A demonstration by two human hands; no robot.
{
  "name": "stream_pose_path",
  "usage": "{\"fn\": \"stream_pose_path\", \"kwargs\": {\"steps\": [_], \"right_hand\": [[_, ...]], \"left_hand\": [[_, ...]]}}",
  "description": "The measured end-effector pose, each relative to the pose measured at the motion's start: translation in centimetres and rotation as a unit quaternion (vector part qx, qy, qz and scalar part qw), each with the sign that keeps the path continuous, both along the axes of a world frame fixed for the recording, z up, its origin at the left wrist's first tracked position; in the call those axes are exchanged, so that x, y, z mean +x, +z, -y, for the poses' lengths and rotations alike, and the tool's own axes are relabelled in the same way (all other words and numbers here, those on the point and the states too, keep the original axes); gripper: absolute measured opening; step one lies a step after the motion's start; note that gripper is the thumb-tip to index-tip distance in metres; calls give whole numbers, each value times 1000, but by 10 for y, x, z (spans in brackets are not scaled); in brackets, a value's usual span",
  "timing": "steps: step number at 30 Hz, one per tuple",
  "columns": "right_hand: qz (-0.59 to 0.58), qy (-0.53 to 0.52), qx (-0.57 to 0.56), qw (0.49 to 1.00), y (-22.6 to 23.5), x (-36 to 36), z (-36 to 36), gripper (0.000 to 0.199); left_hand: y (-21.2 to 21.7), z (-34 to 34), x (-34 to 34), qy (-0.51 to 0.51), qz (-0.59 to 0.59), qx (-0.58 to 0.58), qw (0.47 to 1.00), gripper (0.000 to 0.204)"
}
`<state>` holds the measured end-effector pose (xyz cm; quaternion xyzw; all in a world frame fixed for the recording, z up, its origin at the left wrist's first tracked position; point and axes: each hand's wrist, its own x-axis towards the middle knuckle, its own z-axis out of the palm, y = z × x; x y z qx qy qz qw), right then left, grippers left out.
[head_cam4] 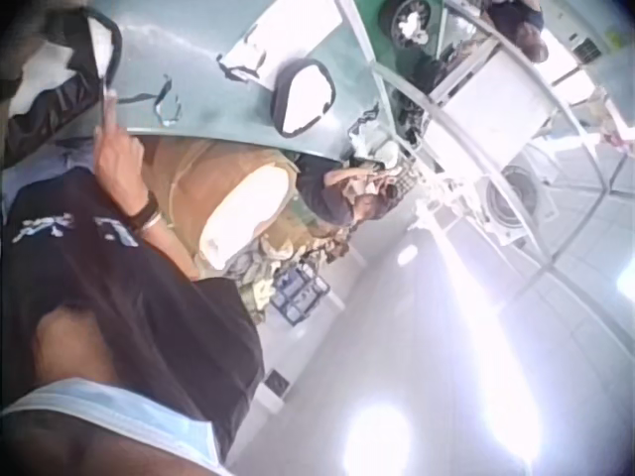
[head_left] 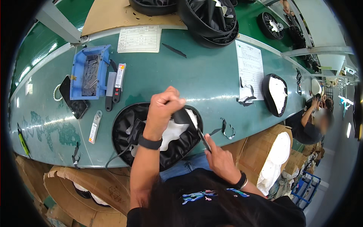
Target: Upholstering bicycle seats by pulling leather tight over foam and plastic bases and securing them.
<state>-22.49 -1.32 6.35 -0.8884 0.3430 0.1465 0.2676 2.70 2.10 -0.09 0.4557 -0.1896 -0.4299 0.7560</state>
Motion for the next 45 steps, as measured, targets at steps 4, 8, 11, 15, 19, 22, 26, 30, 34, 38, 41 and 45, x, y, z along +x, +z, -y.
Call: {"fn": "stream_pose_path", "kwargs": {"steps": [4, 8, 11, 15, 19, 22, 26, 30, 34, 38, 41, 45], "right_hand": [[-5, 98, -112, 989, 2, 35, 56, 58], [-19, 236, -116, 965, 2, 66, 109, 57], [-17, 275, -76, 958, 7, 86, 112, 58], [-35, 279, -89, 955, 10, 89, 105, 58], [-36, 176, -60, 982, 0, 63, 68, 61], [-45, 98, -62, 992, 1, 47, 39, 64], [-5, -2, -25, 1000, 6, 32, 9, 65], [6, -17, -30, 999, 5, 6, -16, 64], [-10, 8, 2, 1000, 15, -21, -38, 66], [-195, 55, 100, 974, 30, -44, -39, 66], [117, -88, 143, 979, 10, -29, -5, 69], [234, -87, 145, 957, -58, 16, 15, 87]], "left_hand": [[32, -31, 44, -114, 368, 356, 851, 21], [45, -65, 43, -126, 275, 222, 927, 17], [49, -44, 22, -101, 183, 174, 962, 2], [16, -17, 0, -90, 614, 215, 754, 11], [2, 1, 25, -168, 433, 186, 866, 24], [25, -7, 48, -191, 227, 185, 937, 33], [46, -25, 69, -81, 150, 53, 984, 30], [45, -49, 89, 35, 211, -129, 968, 30], [36, -90, 93, 130, -116, -323, 930, 23], [-10, -126, 103, 124, -323, -456, 820, 24], [5, -134, 74, 223, 3, 37, 974, 10], [-19, -129, 18, 86, 334, 281, 896, 25]]}}
